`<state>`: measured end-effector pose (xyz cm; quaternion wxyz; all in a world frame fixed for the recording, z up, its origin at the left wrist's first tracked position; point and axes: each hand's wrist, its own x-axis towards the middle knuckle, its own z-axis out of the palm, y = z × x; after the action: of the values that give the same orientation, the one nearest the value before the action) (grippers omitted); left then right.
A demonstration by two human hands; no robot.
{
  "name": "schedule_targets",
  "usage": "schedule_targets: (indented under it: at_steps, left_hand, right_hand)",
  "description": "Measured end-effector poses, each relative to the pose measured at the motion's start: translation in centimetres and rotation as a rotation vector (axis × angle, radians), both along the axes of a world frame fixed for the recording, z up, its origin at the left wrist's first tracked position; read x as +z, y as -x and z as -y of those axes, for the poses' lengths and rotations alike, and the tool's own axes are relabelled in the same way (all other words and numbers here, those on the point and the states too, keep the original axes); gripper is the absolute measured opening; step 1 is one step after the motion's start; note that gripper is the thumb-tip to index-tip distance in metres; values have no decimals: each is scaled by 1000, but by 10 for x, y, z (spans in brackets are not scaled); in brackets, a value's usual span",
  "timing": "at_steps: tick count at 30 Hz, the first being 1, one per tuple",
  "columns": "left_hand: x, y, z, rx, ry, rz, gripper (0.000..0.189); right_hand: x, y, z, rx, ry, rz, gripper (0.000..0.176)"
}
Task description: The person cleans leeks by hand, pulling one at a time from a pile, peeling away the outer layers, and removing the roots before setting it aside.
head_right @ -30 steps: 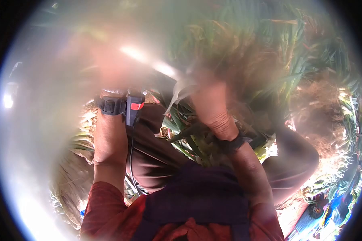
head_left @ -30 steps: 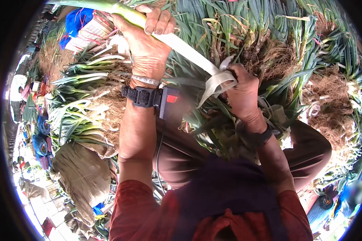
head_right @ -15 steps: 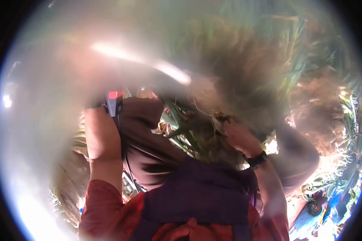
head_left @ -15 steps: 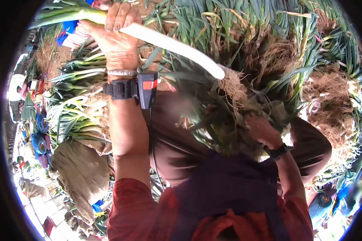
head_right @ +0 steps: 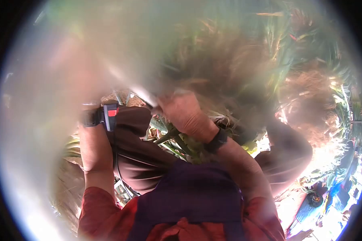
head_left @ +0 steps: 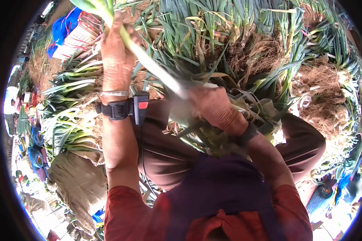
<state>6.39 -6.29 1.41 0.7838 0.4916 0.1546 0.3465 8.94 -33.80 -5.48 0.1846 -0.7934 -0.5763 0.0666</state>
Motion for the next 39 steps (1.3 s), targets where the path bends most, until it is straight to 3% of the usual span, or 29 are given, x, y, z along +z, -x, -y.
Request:
schedule_targets:
  at_steps: [3,5,6,7,9,11,13,14,15,16,17,18,20,21,23,24,27,29,31,33,35,36,39]
  left_hand:
    - [0,9,7,132,29,-108,28]
    - [-1,20,-31,183,-19,-3,33]
    - [15,27,-38,302,-81,-104,36]
    - [20,39,-54,289,-3,-43,37]
    - [22,61,-82,416,-43,-141,40]
    - [7,103,-138,459,-69,-160,38]
    - [-19,166,-226,394,-101,-110,33]
    - [-19,178,-232,638,-201,-171,29]
    - [-43,233,-320,702,-274,-283,26]
    - [-60,297,-431,656,-90,-399,34]
    - [-61,334,-488,969,-98,-520,55]
    - [-29,321,-430,1015,-301,-603,72]
    - [23,323,-360,620,-470,-1020,77]
    - [1,348,-405,712,-580,-1130,74]
    - [-43,391,-490,917,-765,-1377,68]
    - [-66,372,-477,793,-643,-1262,66]
    - [-142,297,-429,429,-277,-894,62]
    - [-155,229,-351,183,-152,-593,54]
    - [-146,159,-284,69,-157,-564,48]
    - [-136,108,-242,-252,-261,-373,41]
    - [-112,53,-199,-175,-150,-617,38]
    - [-96,33,-173,-218,-202,-637,36]
    - [-72,-16,-110,-372,-296,-625,32]
  right_hand:
    - [-16,17,30,194,-130,-78,26]
    - [-42,22,70,209,-105,-51,22]
    - [-60,13,87,215,-67,-83,20]
    - [-78,4,103,219,-28,-115,19]
    - [-110,-20,120,204,93,-275,17]
    - [-88,-39,93,-22,85,-710,18]
    - [-81,-74,62,-232,28,-974,20]
    - [-88,-99,43,-320,-25,-1024,22]
    - [-117,-126,32,-261,-43,-658,23]
    - [-135,-150,18,-354,-87,-648,23]
    - [-154,-174,3,-447,-134,-640,23]
    - [-164,-195,-17,-700,-207,-984,23]
    - [-216,-247,-43,-661,-313,-987,24]
    - [-235,-264,-56,-642,-368,-988,24]
    - [-239,-276,-87,-803,-149,-757,31]
    - [-243,-282,-100,-881,-43,-634,35]
    - [-306,-285,-121,-1036,-57,-397,51]
    - [-284,-262,-130,-1047,1,-734,58]
    - [-305,-241,-129,-1074,-84,-1101,56]
    - [-338,-210,-98,-792,-332,-756,50]
    - [-319,-182,-80,-697,-368,-553,42]
    - [-273,-176,-80,-745,-291,-522,37]
    - [-193,-160,-57,-915,-454,-656,23]
